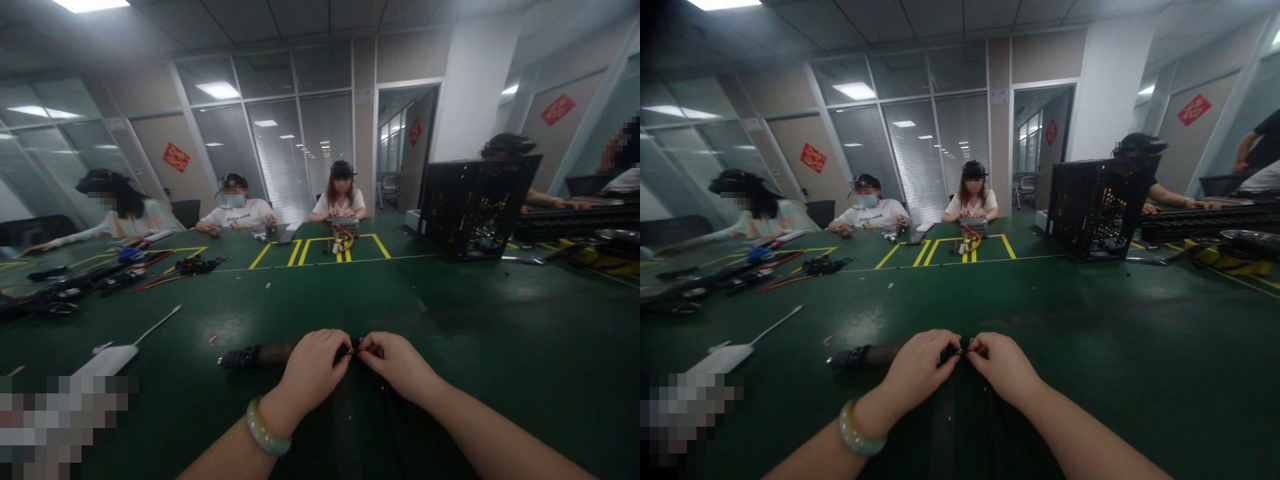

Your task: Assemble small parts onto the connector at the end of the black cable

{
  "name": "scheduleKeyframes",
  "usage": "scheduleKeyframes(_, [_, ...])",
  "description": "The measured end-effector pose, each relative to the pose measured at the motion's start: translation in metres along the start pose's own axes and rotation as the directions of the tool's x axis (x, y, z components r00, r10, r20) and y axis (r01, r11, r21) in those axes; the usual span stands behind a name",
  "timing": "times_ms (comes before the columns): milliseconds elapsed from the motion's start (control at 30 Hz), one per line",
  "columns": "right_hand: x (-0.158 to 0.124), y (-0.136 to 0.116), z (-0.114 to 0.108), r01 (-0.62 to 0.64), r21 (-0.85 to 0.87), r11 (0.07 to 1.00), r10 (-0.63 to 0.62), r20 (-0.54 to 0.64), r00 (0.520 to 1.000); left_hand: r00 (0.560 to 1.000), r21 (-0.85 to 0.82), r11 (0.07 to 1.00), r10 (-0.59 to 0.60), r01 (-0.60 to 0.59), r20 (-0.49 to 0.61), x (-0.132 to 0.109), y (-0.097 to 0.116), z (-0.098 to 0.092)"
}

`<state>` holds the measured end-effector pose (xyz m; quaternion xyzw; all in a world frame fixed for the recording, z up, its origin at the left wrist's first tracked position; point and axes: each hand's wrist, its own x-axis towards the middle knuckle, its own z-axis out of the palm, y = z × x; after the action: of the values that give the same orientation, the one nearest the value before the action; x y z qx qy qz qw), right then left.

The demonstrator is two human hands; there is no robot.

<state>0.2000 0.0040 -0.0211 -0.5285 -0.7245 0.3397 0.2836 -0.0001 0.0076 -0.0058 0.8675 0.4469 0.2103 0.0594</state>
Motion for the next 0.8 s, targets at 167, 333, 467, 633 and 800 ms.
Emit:
scheduleKeyframes(167, [0.0012,0.0030,0.0030,0.010,-0.019,1.000,-0.011,-0.019,1.000,0.999,-0.007,0.999,0.043,-0.043,0.010,0.0006,-0.0001,-0.0006])
scheduleKeyframes(333, [0.0017,0.0040,0.0039,0.007,0.004,1.000,-0.007,-0.012,1.000,0.999,-0.016,0.999,0.041,-0.041,0.009,0.0005,-0.0005,-0.0005])
scheduleKeyframes(467, [0.0012,0.0027,0.0030,0.001,0.003,1.000,-0.001,-0.009,1.000,1.000,-0.005,1.000,-0.001,0.001,-0.007,0.0000,-0.0012,0.0014])
scheduleKeyframes(633, [0.0009,0.0034,0.0029,0.004,0.014,1.000,-0.004,-0.001,1.000,0.999,0.002,0.999,0.037,-0.037,0.009,0.0000,-0.0016,0.0009])
scheduleKeyframes(800, [0.0018,0.0029,0.0031,0.009,-0.006,1.000,-0.009,-0.004,1.000,0.997,-0.012,0.997,0.077,-0.077,0.011,0.0000,-0.0003,-0.0005])
